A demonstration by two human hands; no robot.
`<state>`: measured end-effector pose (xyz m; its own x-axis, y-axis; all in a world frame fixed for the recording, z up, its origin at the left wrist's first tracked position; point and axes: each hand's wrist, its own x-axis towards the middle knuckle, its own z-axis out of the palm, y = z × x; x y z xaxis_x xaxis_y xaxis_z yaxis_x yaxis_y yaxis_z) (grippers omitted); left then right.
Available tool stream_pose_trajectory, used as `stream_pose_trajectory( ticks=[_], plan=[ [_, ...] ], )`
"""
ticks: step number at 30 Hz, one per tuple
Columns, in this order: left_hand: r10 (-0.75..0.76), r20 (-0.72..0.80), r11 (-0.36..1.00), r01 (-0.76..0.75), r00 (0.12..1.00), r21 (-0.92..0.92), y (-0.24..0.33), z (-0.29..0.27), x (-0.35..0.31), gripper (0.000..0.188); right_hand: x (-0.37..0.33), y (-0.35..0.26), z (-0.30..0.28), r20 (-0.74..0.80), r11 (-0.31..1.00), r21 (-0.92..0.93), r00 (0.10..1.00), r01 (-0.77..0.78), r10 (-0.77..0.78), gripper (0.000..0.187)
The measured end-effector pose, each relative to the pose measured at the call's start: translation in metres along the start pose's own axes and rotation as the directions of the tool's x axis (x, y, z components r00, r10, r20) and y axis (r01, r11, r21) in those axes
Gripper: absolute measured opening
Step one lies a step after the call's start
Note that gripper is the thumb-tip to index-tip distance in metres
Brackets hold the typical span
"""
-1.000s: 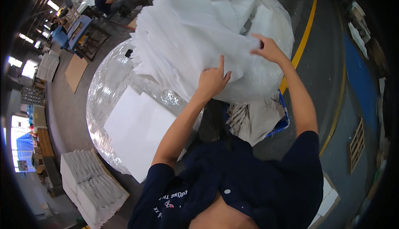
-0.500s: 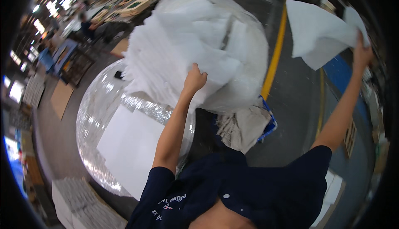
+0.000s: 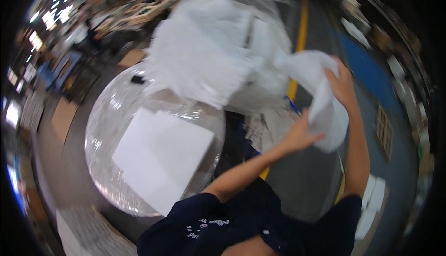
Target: The person repeatedly picks up white foam cushions and inserts them into white fabric covers on a round table. After covering each cushion, the person places it onto a growing stack on the floor. The process is repeated for multiple cushions throughout the clip.
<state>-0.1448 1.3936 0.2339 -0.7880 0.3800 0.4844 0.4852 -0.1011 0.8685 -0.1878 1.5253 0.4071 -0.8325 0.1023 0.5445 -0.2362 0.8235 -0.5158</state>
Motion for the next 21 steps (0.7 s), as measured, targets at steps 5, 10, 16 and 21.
stream_pose_trajectory(
  ticks=[5, 10, 16, 21],
  plan=[
    [-0.238, 0.18, 0.952, 0.266, 0.954, -0.149, -0.041, -0.016, -0.11, 0.045, -0.018, 0.011, 0.0, 0.029, 0.986, 0.108, 0.991, -0.13, 0.128, 0.042],
    [-0.561, 0.193, 0.828, 0.546, 0.805, 0.126, -0.066, -0.065, -0.187, 0.038, -0.013, 0.029, -0.005, 0.109, 0.989, -0.11, 0.988, -0.097, 0.109, 0.04],
    [-0.393, -0.267, 0.905, 0.422, 0.88, 0.06, -0.044, -0.11, -0.23, 0.012, -0.054, 0.083, -0.013, 0.3, 0.999, -0.039, 0.954, -0.004, 0.016, 0.043],
    [-0.512, -0.151, 0.841, 0.529, 0.846, 0.112, 0.004, -0.115, -0.257, 0.023, -0.105, 0.119, -0.023, 0.413, 0.846, 0.442, 0.905, -0.298, 0.103, 0.044]
  ],
)
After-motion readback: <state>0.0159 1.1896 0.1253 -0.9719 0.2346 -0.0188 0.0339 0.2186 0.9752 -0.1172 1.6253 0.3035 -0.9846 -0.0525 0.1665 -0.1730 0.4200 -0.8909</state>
